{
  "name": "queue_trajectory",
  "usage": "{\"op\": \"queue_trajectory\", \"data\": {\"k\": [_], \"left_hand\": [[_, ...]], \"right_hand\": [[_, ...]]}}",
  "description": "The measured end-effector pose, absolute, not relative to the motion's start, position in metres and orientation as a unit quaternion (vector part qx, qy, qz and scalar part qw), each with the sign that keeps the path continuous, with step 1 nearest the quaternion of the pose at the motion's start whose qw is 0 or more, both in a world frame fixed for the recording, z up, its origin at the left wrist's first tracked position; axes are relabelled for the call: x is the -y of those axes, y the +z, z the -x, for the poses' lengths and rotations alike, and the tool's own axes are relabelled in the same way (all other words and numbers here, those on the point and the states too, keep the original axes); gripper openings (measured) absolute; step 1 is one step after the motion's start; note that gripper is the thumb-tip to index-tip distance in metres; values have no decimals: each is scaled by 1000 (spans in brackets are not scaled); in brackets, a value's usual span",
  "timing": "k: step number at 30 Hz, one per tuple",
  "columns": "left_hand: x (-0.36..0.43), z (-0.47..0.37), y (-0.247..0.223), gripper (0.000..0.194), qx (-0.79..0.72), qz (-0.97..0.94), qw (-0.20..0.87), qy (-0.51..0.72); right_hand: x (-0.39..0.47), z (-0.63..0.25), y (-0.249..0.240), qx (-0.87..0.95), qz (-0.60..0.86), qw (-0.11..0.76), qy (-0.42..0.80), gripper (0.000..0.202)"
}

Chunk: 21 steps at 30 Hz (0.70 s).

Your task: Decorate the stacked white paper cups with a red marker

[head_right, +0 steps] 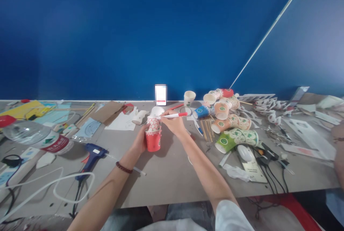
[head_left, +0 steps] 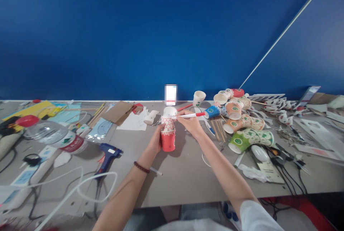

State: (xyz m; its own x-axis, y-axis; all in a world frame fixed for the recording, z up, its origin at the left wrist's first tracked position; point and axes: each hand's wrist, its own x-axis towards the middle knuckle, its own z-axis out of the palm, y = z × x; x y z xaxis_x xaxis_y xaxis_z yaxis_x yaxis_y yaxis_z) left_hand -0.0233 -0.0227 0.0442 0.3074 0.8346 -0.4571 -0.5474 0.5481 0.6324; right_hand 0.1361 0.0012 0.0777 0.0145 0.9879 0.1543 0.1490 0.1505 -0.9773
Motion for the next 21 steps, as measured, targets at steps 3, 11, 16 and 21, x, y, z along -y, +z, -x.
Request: {"op": "queue_trajectory", "data": {"k": [3,11,16,21], "left_hand": [[22,24,44,36,-395,-184,789,434],[21,24,43,37,-394,-178,788,437],[20,25,41,38,-378,-173,800,434],[18,27,36,37,-363,-169,809,431]], "right_hand": [[-1,-137,78,565,502,506,415,6],[-2,-137,78,556,515,511,406,5],[-5,-138,72,547,511,518,415,4],[-6,-138,72,544,511,521,414,4]]}}
